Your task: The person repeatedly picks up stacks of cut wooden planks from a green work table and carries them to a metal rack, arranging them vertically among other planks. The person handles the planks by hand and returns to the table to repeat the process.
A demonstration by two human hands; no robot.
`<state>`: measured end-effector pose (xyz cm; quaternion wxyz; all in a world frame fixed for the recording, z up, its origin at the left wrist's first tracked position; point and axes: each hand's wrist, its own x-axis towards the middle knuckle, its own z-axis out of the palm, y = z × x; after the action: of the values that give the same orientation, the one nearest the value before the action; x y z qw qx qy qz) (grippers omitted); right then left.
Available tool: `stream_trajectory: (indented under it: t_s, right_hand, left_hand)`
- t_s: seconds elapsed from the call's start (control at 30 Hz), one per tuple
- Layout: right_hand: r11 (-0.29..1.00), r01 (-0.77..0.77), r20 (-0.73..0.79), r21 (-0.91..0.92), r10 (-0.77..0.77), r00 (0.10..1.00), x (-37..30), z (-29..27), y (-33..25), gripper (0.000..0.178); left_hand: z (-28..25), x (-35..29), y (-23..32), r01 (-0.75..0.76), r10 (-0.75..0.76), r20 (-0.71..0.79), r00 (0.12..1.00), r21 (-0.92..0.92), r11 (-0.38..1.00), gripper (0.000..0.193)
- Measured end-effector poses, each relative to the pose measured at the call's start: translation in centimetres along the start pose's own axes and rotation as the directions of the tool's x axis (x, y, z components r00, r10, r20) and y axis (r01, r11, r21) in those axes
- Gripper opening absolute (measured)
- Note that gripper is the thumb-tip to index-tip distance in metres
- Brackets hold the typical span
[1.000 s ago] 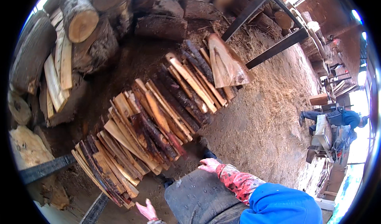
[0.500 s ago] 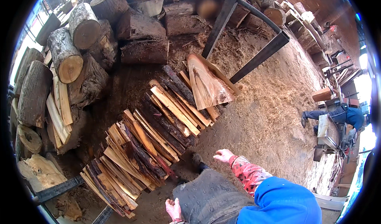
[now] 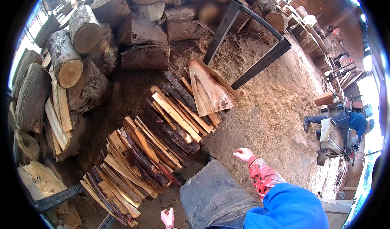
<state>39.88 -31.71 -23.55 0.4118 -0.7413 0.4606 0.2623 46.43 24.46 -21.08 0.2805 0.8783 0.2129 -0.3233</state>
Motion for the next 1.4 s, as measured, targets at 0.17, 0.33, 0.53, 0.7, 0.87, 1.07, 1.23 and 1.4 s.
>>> stream_trajectory:
  t_s: [0.17, 0.33, 0.53, 0.7, 0.87, 1.07, 1.23, 1.4]
  right_hand:
    - [0.999, 0.021, -0.15, -0.031, -0.026, 0.988, 6.9, -6.3, -2.4, 0.068]
    - [0.992, 0.06, -0.196, -0.111, -0.081, 0.977, 15.8, -10.1, -2.9, 0.074]
    - [0.96, 0.183, -0.154, -0.21, -0.218, 0.964, 26.6, -13.8, -8.0, 0.082]
    - [0.889, 0.457, -0.012, 0.027, -0.457, 0.889, 30.1, -15.9, -14.9, 0.069]
    - [0.978, 0.166, 0.025, -0.129, -0.164, 0.986, 38.3, -18.6, -10.9, 0.069]
    - [0.96, 0.268, 0.246, 0.08, -0.28, 0.928, 38.3, -21.8, -12.7, 0.072]
    - [0.945, 0.327, 0.103, 0.011, -0.326, 0.94, 42.3, -21.7, -12.5, 0.059]
    - [0.962, 0.27, 0.126, 0.035, -0.272, 0.954, 45.2, -23.1, -11.8, 0.046]
  left_hand:
    - [1.5, -0.8, 1.8, 0.065, -0.067, 0.028, 0.997, 0.039, 0.997, 0.049]
    - [4.0, -3.9, 4.3, 0.151, -0.154, 0.052, 0.987, 0.054, 0.987, 0.048]
    - [9.0, -9.8, 13.3, 0.176, -0.167, 0.109, 0.98, -0.079, 0.981, 0.043]
    - [10.8, -13.5, 18.5, 0.229, -0.219, 0.1, 0.97, -0.1, 0.968, 0.056]
    - [14.1, -17.1, 19.2, 0.364, -0.349, 0.136, 0.927, -0.108, 0.925, 0.061]
    - [18.0, -21.0, 19.0, 0.467, -0.451, 0.154, 0.879, -0.088, 0.88, 0.062]
    - [20.2, -21.0, 19.4, 0.49, -0.457, 0.203, 0.866, -0.156, 0.858, 0.062]
    - [21.1, -20.5, 19.7, 0.467, -0.432, 0.184, 0.883, -0.244, 0.85, 0.058]
